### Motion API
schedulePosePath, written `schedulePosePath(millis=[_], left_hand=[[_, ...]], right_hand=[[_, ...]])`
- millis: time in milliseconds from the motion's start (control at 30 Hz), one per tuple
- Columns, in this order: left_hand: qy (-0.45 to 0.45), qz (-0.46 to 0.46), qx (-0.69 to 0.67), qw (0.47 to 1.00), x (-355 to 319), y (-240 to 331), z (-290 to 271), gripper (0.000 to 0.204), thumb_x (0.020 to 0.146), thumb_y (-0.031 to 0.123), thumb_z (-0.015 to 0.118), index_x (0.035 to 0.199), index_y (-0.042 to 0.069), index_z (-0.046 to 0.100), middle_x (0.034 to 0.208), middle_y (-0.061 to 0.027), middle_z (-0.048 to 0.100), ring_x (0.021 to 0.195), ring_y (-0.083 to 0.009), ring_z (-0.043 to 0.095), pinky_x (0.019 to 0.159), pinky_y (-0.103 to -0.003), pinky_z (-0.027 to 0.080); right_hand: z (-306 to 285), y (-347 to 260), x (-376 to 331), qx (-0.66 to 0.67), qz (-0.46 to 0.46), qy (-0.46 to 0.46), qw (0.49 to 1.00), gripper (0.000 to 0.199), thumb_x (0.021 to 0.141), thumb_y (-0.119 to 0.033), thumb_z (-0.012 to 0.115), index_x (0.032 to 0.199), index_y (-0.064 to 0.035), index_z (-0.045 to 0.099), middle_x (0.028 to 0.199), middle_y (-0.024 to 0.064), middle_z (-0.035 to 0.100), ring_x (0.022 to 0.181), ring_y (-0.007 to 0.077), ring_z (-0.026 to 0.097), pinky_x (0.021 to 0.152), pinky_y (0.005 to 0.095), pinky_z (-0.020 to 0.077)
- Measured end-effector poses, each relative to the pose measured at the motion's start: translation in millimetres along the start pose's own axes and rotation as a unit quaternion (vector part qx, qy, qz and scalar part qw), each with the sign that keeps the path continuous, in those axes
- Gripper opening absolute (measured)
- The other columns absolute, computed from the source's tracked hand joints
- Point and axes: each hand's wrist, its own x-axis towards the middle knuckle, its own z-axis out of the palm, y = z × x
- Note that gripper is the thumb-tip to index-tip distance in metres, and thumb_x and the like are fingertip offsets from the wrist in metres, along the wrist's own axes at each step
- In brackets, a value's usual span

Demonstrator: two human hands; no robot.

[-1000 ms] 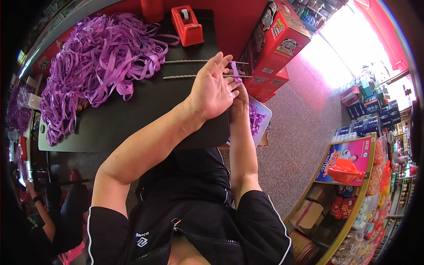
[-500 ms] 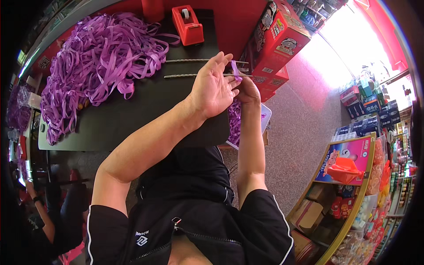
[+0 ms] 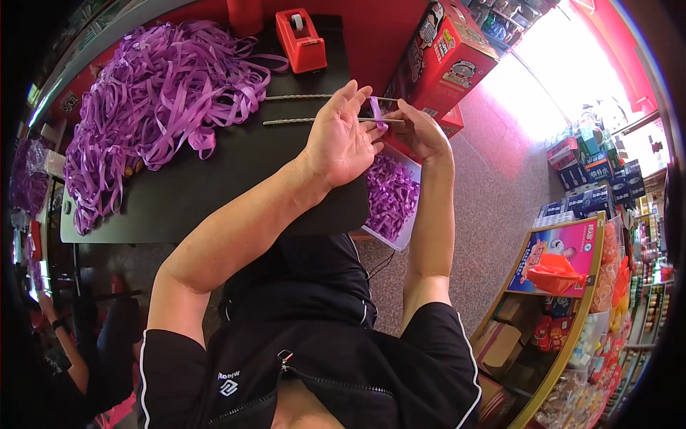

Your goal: Organizing and processing purple ribbons by wrapping them around a metal rod jig and placing the finished pieces into a plastic container.

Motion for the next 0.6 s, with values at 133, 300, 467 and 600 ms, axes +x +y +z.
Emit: schedulePosePath(millis=[133, 300, 467, 600], left_hand=[[0.003, 0.002, 0.001, 1.000, -2.5, 2.0, -0.6, 0.076, 0.091, 0.055, 0.045, 0.150, 0.019, 0.012, 0.150, -0.0329, -0.008, 0.143, -0.0372, -0.007, 0.113, -0.048, -0.009], [-0.005, 0.003, 0.004, 1.000, -2.7, 2.8, -2.4, 0.078, 0.091, 0.055, 0.045, 0.150, 0.019, 0.011, 0.150, -0.0328, -0.006, 0.143, -0.0370, -0.006, 0.113, -0.048, -0.009], [0.001, 0.007, 0.005, 1.000, -3.5, 1.3, -0.6, 0.079, 0.091, 0.055, 0.045, 0.150, 0.018, 0.009, 0.149, -0.0332, -0.008, 0.143, -0.0372, -0.007, 0.113, -0.047, -0.009], [-0.001, 0.005, -0.002, 1.000, -1.3, 0.0, -0.1, 0.080, 0.090, 0.055, 0.046, 0.151, 0.018, 0.009, 0.149, -0.0336, -0.010, 0.143, -0.0377, -0.009, 0.113, -0.047, -0.010]], right_hand=[[1.1, -2.7, -2.6, -0.018, -0.005, 0.009, 1.000, 0.044, 0.090, -0.043, 0.059, 0.090, 0.0000, 0.068, 0.079, 0.0041, 0.065, 0.066, 0.0088, 0.054, 0.062, 0.0240, 0.0421], [1.5, 1.8, 1.5, -0.001, -0.040, -0.015, 0.999, 0.026, 0.085, -0.030, 0.068, 0.086, -0.0045, 0.068, 0.080, 0.0027, 0.066, 0.063, 0.0071, 0.050, 0.059, 0.0227, 0.0370], [-6.9, 7.6, 4.3, 0.065, -0.004, -0.031, 0.997, 0.016, 0.083, -0.021, 0.070, 0.089, -0.0057, 0.068, 0.081, 0.0025, 0.064, 0.066, 0.0103, 0.053, 0.060, 0.0242, 0.0406], [-4.1, 25.6, 13.8, 0.130, 0.008, -0.040, 0.991, 0.016, 0.085, -0.017, 0.065, 0.094, -0.0037, 0.066, 0.076, -0.0012, 0.060, 0.065, 0.0099, 0.053, 0.061, 0.0258, 0.0428]])
